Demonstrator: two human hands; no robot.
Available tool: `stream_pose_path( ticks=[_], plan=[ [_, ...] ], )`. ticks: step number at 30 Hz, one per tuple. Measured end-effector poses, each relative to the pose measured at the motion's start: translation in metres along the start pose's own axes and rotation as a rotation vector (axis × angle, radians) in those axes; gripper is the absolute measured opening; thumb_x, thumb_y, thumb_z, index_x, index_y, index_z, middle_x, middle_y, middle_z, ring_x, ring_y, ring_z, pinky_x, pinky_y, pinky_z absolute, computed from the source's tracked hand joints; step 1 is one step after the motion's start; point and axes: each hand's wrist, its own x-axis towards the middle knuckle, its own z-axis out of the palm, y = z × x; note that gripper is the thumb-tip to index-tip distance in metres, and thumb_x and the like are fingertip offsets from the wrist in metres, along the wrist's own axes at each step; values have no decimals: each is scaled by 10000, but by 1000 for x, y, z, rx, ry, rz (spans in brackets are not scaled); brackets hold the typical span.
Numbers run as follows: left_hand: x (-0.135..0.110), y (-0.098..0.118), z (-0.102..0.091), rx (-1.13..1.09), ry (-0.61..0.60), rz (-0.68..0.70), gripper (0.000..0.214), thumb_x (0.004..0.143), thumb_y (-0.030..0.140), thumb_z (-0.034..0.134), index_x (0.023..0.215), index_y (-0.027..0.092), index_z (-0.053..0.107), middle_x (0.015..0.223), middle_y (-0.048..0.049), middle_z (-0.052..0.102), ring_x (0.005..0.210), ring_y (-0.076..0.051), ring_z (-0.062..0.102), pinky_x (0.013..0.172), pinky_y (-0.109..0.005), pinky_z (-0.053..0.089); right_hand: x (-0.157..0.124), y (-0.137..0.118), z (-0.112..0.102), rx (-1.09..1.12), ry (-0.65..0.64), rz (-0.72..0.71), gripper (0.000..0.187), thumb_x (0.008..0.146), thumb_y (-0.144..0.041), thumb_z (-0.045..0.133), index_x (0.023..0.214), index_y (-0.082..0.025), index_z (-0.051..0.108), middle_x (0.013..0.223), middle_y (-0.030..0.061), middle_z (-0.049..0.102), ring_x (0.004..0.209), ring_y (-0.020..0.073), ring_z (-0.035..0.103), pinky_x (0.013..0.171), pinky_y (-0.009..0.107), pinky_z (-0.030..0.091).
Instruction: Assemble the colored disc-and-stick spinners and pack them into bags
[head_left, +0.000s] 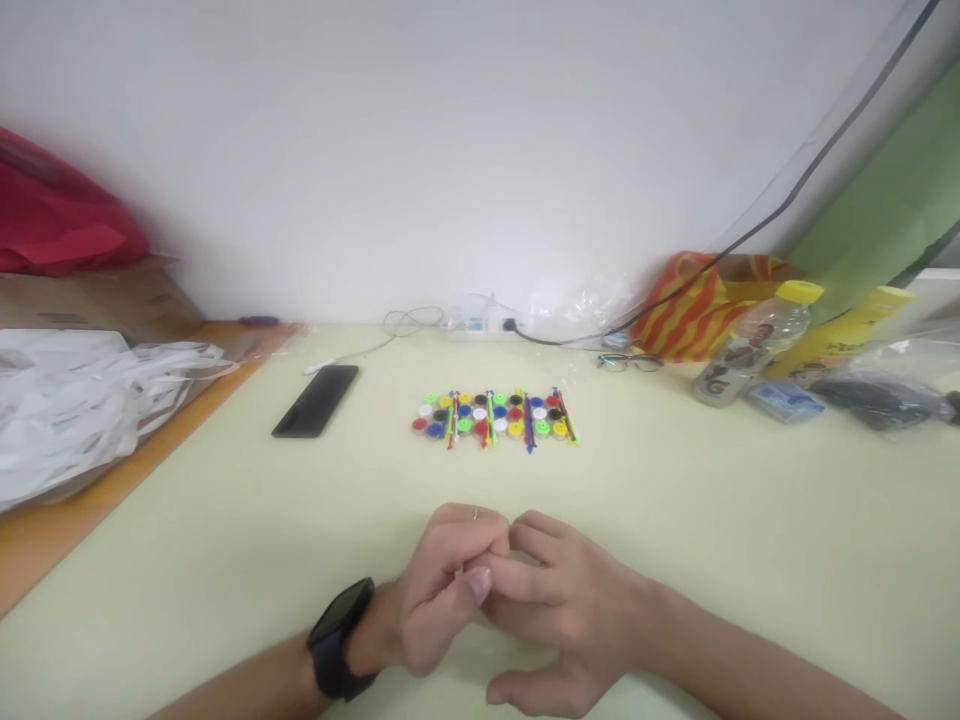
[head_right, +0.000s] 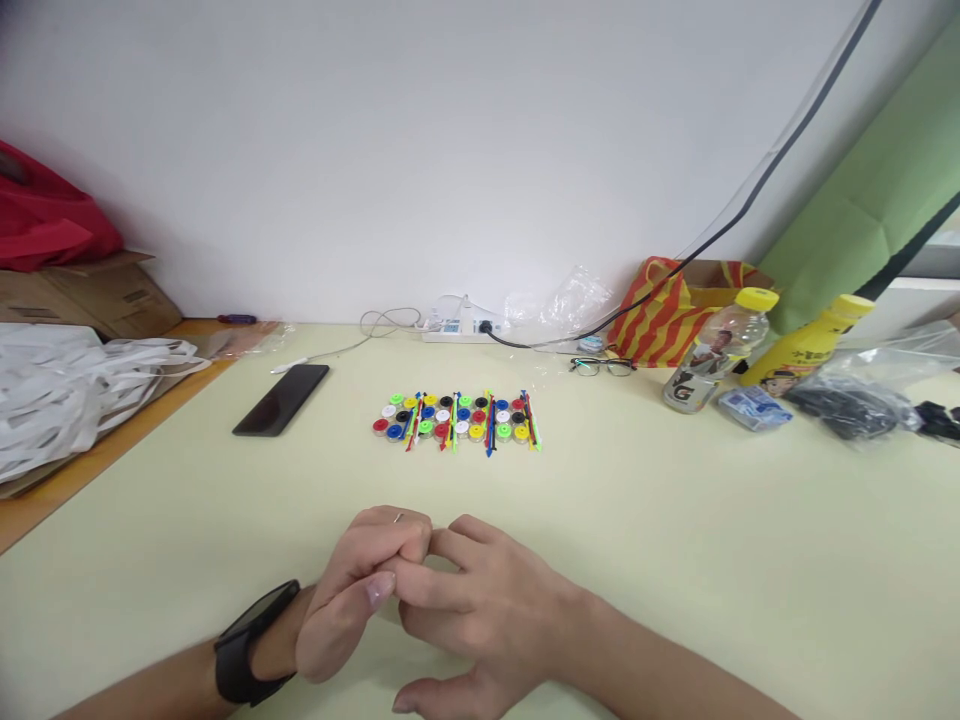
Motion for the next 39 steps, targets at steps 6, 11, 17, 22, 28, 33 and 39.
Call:
stream_pose_path(
  ticks=[6,11,17,22,28,33,39],
  plan=[
    [3,4,-4,53,11,-15,388,1060,416,361,781,176,485,636,14,438,557,-111,386,565,-263,306,10,-9,-19,765,271,317,264,916,-448,635,976,-238,487,1047,90,620,905,213,593,790,359,498],
    [6,9,3,220,-14,-33,195,1019,229,484,911,172,636,691,9,603,573,-102,436,592,-242,355,13,-7,-32,1363,380,761,286,889,-349,647,917,-268,374,691,-41,536,702,170,499,750,330,452],
    [2,1,14,382,128,58,35,972,171,619,959,200,604,729,28,679,557,-81,510,570,-209,403,14,-1,-27,1609,443,893,278,770,-222,633,879,-257,380,586,-70,447,643,160,425,714,310,419],
    [0,-9,13,460,227,221,185,899,154,765,996,200,613,704,40,680,548,-75,543,565,-203,435,8,0,-23,1635,440,930,280,734,-200,608,864,-256,366,597,-86,384,584,131,311,626,266,353],
    [3,-5,9,561,200,417,157,931,70,681,1045,177,700,703,5,687,561,-94,564,557,-231,432,9,0,-24,1645,434,895,304,705,-177,647,847,-247,387,623,-81,442,571,115,299,592,245,315],
    [2,-3,5,676,177,461,222,916,28,639,1043,188,727,665,33,652,512,-82,494,507,-242,361,10,-1,-26,1597,417,901,328,670,-163,649,826,-249,374,599,-79,460,560,116,307,565,242,288],
    [0,-5,5,685,194,487,220,904,28,660,1034,185,742,637,45,638,499,-78,467,490,-255,333,9,-1,-25,1591,394,884,334,691,-157,656,816,-247,359,593,-86,472,571,107,392,586,231,305]
  ],
)
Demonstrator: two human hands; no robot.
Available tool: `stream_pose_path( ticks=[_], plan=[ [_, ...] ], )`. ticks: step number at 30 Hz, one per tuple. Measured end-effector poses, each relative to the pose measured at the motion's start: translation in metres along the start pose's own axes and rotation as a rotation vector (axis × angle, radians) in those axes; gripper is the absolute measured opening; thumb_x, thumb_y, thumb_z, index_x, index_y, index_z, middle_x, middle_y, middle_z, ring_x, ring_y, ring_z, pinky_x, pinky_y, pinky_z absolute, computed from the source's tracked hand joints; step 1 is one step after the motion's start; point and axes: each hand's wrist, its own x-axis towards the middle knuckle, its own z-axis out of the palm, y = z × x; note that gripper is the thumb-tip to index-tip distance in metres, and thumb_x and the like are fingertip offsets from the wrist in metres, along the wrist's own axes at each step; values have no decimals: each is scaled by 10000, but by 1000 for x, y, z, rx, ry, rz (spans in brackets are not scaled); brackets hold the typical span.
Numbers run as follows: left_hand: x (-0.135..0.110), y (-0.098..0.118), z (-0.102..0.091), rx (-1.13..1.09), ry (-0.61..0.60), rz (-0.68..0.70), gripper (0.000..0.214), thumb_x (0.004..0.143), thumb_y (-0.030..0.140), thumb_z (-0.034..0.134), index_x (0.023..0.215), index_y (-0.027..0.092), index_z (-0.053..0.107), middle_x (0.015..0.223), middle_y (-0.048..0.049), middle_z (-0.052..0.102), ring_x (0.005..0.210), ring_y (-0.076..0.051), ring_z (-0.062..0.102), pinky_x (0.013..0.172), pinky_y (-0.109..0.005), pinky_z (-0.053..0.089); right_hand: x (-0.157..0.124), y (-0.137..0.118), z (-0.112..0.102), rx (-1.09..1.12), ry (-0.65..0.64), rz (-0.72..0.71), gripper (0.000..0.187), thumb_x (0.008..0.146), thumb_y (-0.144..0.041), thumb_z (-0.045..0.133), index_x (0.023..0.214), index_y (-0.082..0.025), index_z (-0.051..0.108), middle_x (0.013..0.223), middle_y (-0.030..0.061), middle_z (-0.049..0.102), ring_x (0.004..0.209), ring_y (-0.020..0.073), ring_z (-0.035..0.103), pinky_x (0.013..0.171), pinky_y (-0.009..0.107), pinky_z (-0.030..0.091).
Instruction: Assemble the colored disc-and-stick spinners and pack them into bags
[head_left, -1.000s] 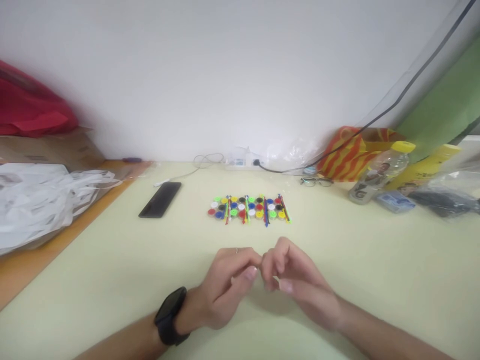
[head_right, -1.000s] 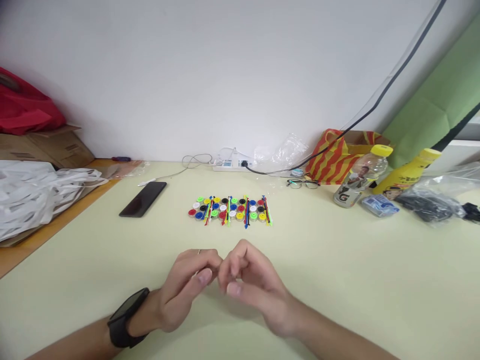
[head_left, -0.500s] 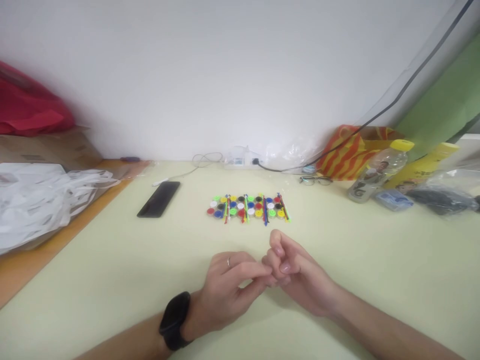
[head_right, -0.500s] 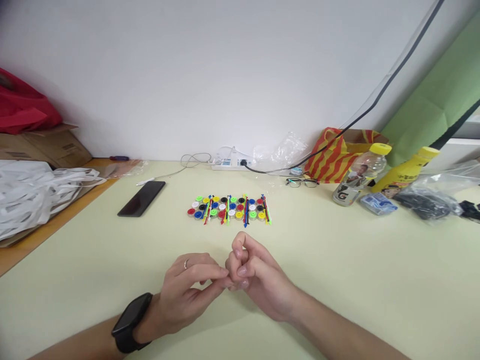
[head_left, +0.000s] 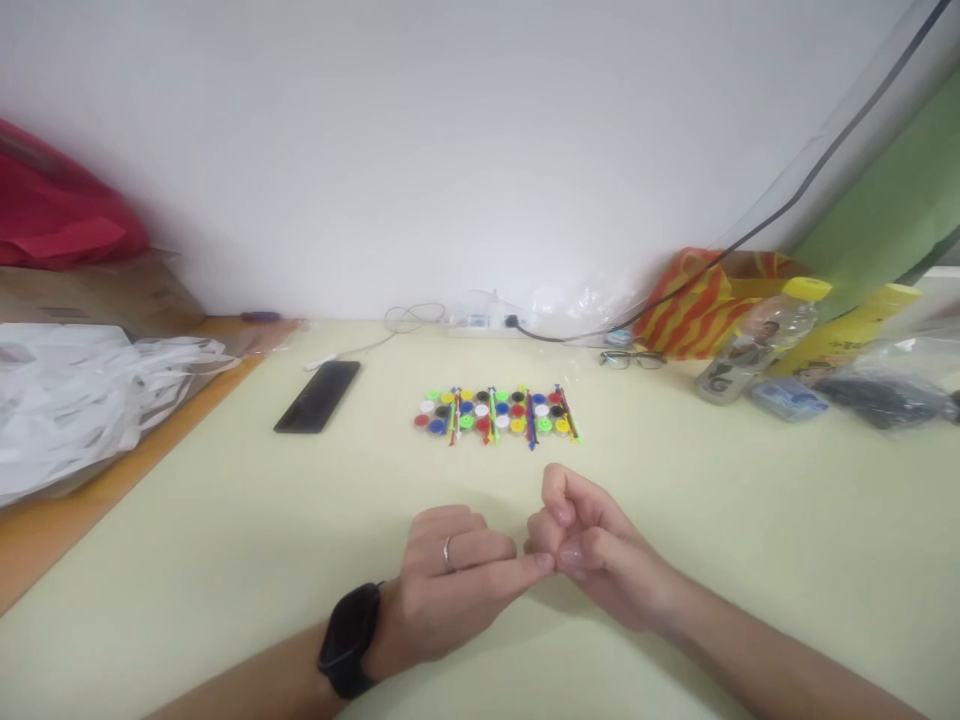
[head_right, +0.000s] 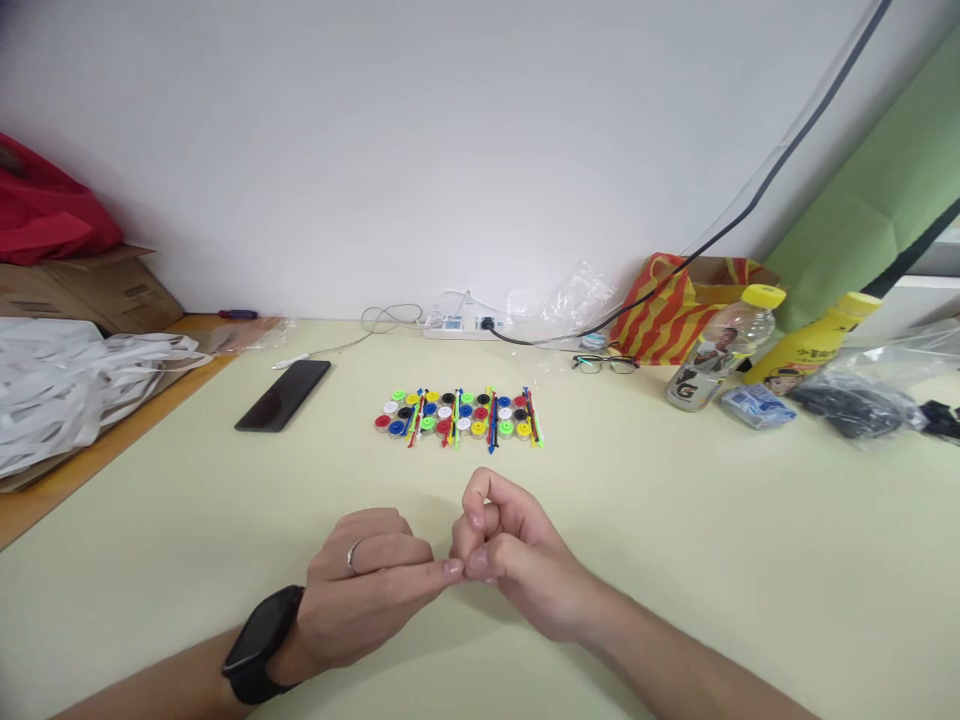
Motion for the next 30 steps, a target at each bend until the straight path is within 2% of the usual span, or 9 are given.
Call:
stream_pose_path(
  ticks=[6,15,30],
  plan=[
    [2,1,-2,7,-9,28,215,906,13,663,1027,170,744,613,46,634,485,-81,450,485,-273,308,0,3,-4,14,-31,-21,353,704,-151,687,819,-245,366,594,-85,510,563,97,399,577,218,316],
    [4,0,-5,32,-73,70,210,940,29,635,1059,167,740,611,47,638,496,-85,462,505,-281,285,0,3,-5,33,-62,-22,324,711,-118,668,820,-239,388,582,-100,477,536,84,361,576,213,323],
    [2,0,-6,53,-70,82,252,848,-12,713,1028,157,763,613,43,665,501,-91,430,495,-287,274,-3,1,-8,-12,-84,-25,267,728,-34,565,861,-228,439,648,-82,495,566,86,387,554,226,255]
  ],
)
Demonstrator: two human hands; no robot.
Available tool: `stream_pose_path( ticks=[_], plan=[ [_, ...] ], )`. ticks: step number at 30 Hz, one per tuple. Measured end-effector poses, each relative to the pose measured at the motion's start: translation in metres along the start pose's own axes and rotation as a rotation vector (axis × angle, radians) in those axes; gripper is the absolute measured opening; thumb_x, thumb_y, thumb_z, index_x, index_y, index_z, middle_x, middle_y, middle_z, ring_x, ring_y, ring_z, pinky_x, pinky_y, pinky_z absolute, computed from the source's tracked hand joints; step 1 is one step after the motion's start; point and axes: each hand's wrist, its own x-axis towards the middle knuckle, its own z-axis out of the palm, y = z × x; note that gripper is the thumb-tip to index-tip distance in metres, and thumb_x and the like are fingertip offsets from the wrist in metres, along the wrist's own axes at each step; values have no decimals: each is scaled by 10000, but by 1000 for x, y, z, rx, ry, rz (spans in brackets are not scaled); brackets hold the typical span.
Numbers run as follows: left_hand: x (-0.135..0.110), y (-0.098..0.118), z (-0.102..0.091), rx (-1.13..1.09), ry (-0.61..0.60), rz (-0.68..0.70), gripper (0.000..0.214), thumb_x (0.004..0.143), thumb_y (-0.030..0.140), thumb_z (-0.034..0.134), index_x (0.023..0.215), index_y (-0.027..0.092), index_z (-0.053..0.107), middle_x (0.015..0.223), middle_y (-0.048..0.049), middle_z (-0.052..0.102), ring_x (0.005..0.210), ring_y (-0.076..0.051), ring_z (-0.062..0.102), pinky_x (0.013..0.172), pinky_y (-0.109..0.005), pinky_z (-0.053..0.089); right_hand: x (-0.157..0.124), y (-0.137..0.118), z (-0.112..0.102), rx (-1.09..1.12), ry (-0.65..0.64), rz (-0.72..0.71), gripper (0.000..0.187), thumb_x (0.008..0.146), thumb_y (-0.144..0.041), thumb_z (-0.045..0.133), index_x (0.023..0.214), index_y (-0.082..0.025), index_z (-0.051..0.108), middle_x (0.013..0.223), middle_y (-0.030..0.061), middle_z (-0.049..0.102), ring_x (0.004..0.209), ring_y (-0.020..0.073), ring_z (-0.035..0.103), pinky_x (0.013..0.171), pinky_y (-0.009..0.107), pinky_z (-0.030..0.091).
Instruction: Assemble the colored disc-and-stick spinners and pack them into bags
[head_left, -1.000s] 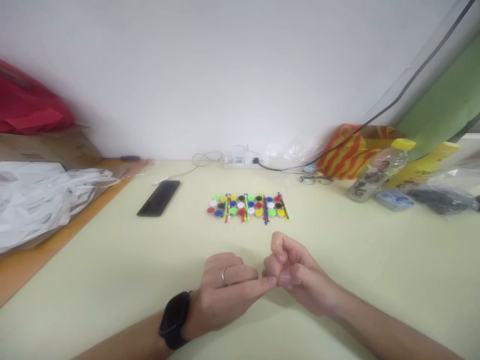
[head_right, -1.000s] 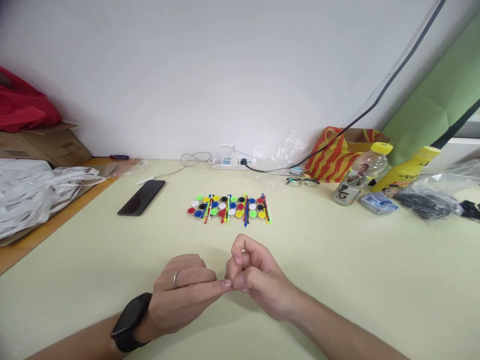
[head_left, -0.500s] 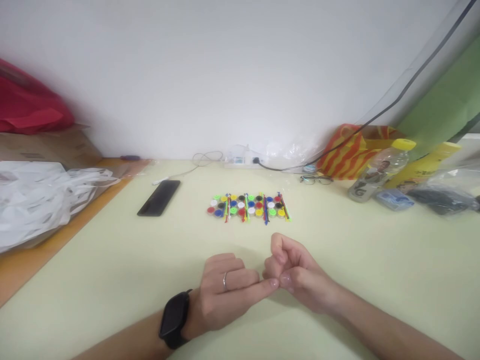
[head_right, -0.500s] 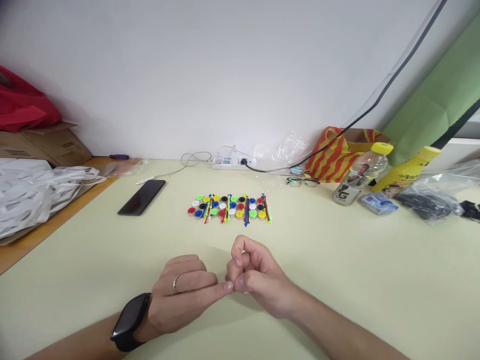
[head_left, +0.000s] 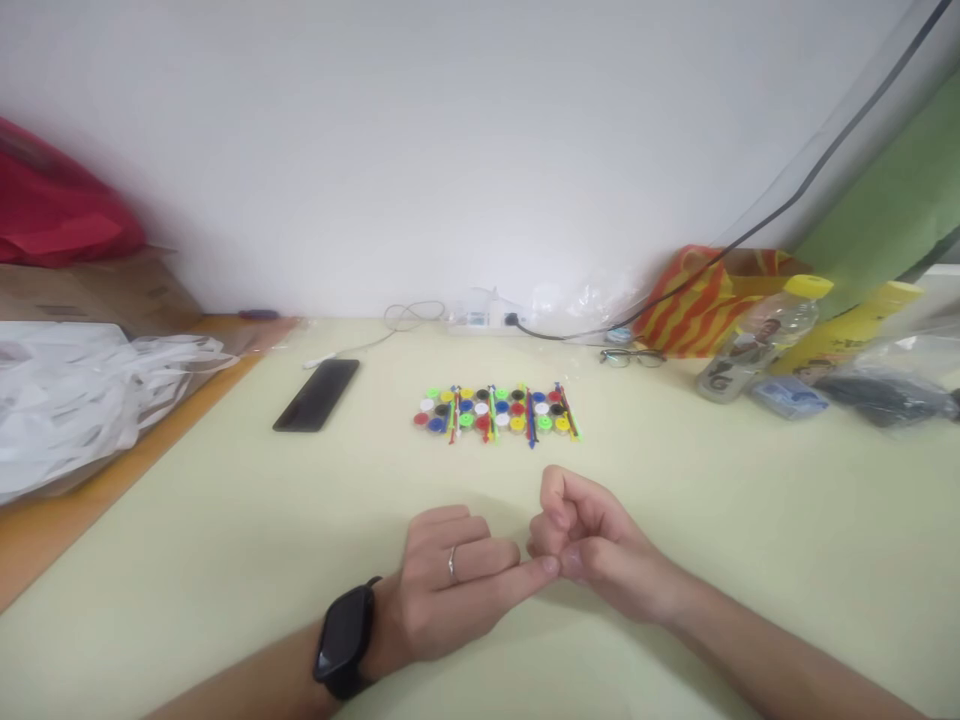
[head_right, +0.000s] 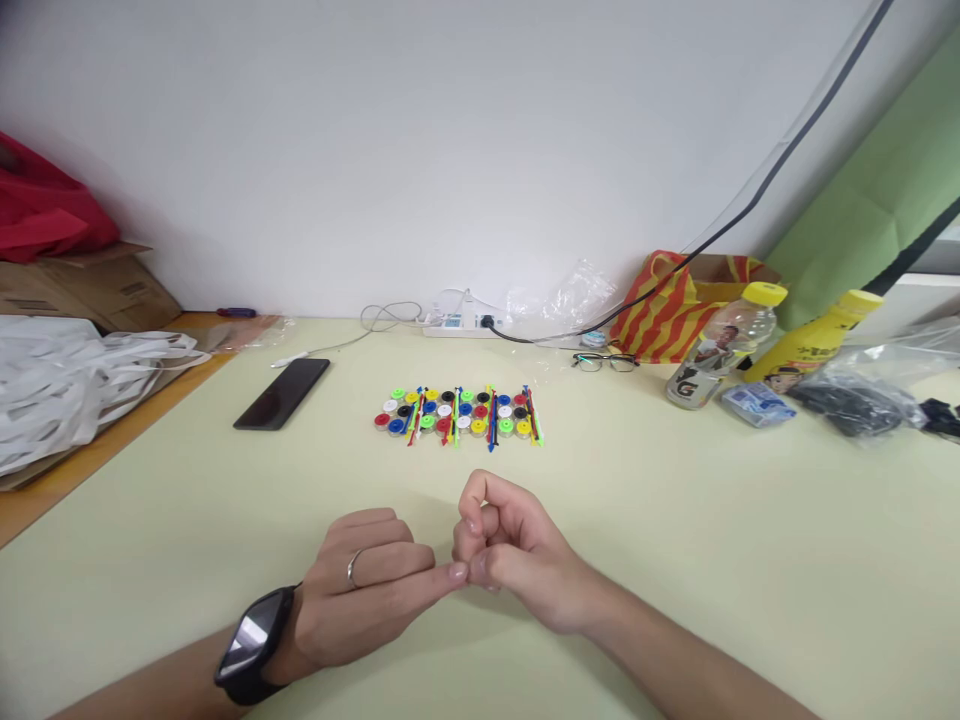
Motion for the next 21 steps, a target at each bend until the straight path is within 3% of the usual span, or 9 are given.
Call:
stream_pose_path(
  ticks=[14,18,21],
  plan=[
    [0,-1,-1,27,-23,22,205,831,33,750,988,163,734,625,44,659,483,-93,451,469,-298,296,-4,-9,3,-89,-4,57,253,775,-1,517,897,-217,467,733,-64,488,628,90,380,593,237,263],
    [-3,-1,1,41,-65,-34,309,878,87,729,1181,143,700,716,20,698,526,-104,536,489,-290,368,-4,-10,2,-114,15,65,260,782,-17,510,934,-223,464,734,-63,505,624,97,364,602,248,268],
    [-6,-1,4,17,-16,-111,366,886,109,737,1245,132,671,798,-15,718,619,-120,630,570,-279,465,-3,-10,2,-138,34,25,285,793,-23,495,985,-230,463,674,-78,487,599,102,339,592,252,253]
  ],
)
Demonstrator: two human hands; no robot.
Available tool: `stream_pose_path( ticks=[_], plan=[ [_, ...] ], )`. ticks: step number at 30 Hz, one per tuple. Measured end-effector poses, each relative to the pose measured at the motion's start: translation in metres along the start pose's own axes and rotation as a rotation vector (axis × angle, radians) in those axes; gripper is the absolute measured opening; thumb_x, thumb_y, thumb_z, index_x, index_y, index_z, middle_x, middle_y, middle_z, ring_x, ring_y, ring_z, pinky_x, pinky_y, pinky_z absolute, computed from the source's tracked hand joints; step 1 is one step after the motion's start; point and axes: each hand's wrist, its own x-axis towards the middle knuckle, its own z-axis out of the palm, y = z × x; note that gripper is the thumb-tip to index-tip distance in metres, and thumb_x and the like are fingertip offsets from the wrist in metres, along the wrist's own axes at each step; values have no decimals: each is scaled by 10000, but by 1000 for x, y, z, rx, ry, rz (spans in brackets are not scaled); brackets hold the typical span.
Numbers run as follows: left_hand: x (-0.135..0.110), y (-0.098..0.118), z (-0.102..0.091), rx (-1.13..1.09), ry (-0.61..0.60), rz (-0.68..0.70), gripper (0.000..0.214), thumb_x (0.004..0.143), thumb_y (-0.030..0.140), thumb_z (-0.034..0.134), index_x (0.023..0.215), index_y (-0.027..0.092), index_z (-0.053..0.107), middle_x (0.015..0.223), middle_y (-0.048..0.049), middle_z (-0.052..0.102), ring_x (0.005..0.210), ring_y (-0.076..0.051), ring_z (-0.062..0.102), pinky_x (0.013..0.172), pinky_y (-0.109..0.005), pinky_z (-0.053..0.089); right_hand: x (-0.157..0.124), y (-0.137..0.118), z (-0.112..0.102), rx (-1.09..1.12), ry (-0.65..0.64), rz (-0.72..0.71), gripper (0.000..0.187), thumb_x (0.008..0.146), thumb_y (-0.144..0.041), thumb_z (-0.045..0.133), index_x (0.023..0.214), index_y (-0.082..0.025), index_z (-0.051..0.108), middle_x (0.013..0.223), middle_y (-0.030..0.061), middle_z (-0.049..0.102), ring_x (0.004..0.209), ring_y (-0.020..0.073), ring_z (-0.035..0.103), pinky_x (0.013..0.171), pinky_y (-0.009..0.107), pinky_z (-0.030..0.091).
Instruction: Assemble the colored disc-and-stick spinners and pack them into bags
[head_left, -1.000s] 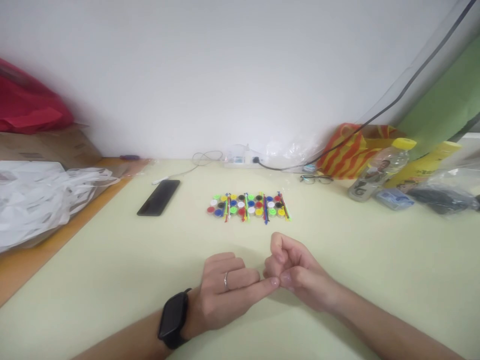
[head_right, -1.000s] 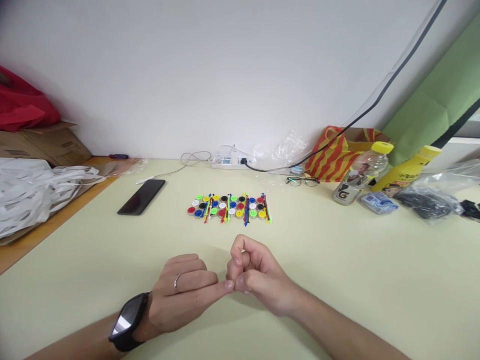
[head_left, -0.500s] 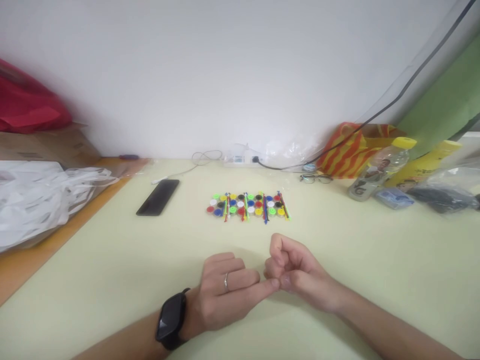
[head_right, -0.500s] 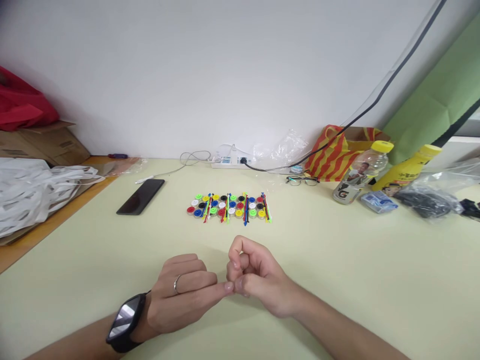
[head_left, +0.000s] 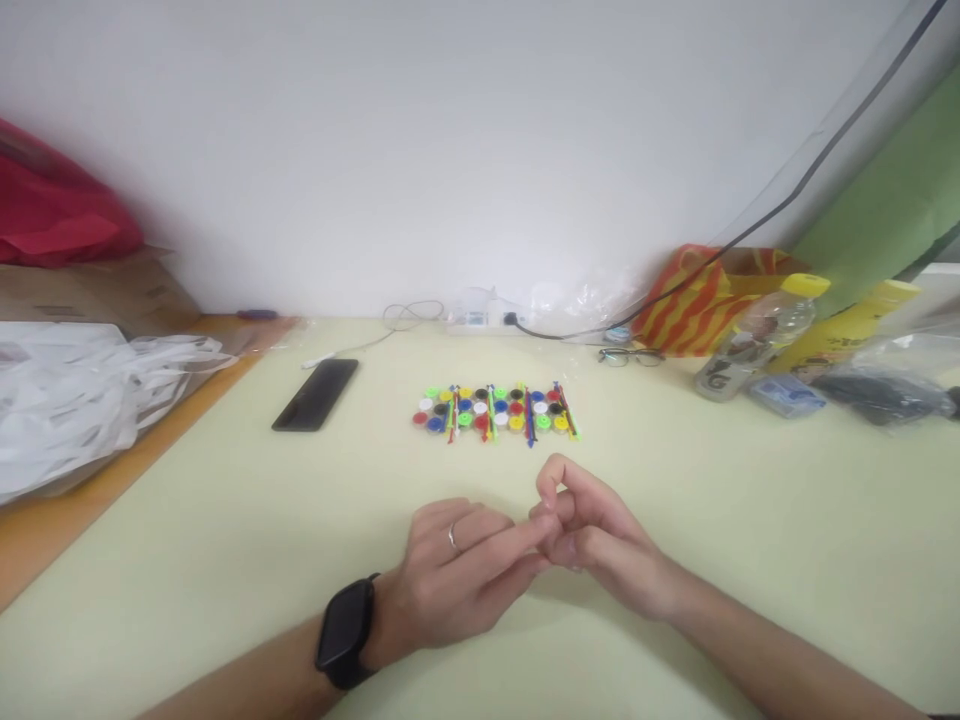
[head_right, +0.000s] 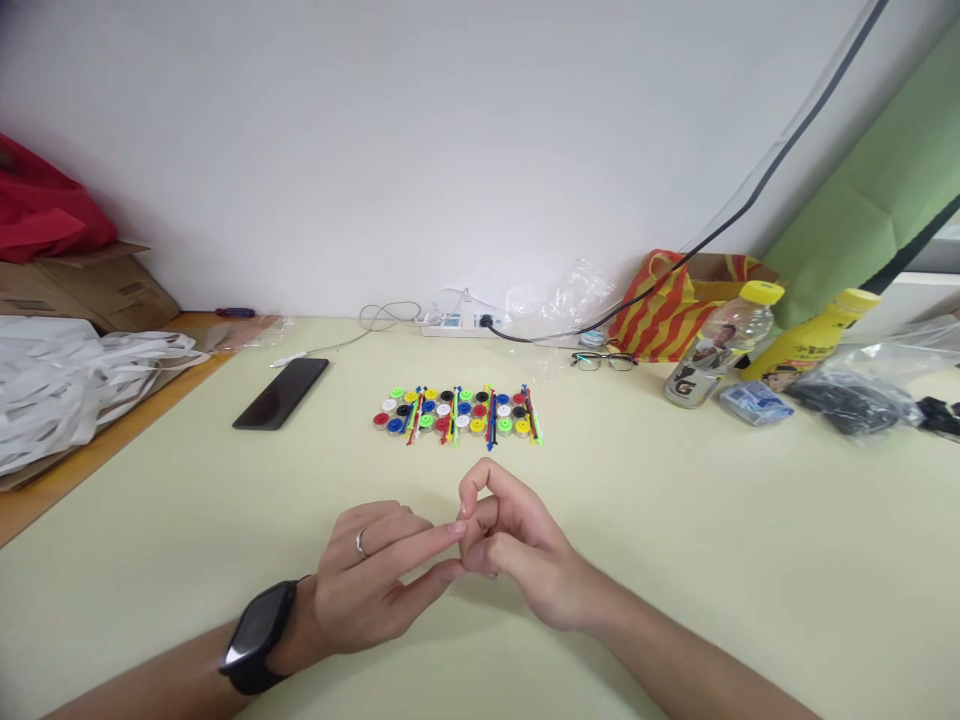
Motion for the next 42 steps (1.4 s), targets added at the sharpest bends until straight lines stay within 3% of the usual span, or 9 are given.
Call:
stream_pose_path(
  ticks=[5,11,16,20,26,32,42],
  plan=[
    [-1,-2,3,-44,37,-47,314,853,70,767,1144,156,688,831,-20,736,667,-126,674,611,-268,499,0,3,2,-24,57,-71,287,826,-41,510,1029,-239,469,687,-73,505,620,111,374,621,255,294],
    [-5,-7,5,-76,-51,-76,468,866,8,717,1291,193,651,1062,-44,783,810,-138,722,704,-275,551,4,9,-1,-119,156,-110,250,862,-87,528,1047,-240,459,711,-61,528,631,121,400,631,262,329],
    [-5,-12,5,-38,-47,-86,319,873,21,709,1134,206,697,988,-9,791,727,-117,703,663,-258,526,8,13,-3,-173,238,-111,231,862,-124,525,1038,-245,438,704,-63,532,634,129,425,624,260,337],
    [-3,-13,5,-61,-96,-187,249,905,53,668,1096,211,688,982,-12,782,803,-135,721,723,-263,538,10,15,-1,-292,276,-90,197,905,-173,517,1054,-251,415,716,-62,499,674,145,458,663,278,361],
    [-2,-14,7,-106,-231,-419,194,957,108,568,1039,213,710,872,5,751,707,-121,650,627,-242,479,9,22,-4,-741,194,-150,192,957,-135,476,1078,-257,390,735,-63,468,659,147,414,625,277,302],
    [0,-15,8,-95,-340,-617,183,946,155,578,934,227,745,775,38,729,606,-112,570,614,-246,449,9,29,-7,-932,156,-122,260,954,-109,435,1147,-255,337,775,-54,473,638,145,394,588,273,276],
    [-2,-18,9,-53,-413,-663,129,916,170,585,864,209,697,773,40,718,648,-128,603,630,-260,422,11,34,-11,-1104,107,-131,355,932,-84,437,1226,-248,325,852,-12,552,692,173,493,631,281,348]
  ],
)
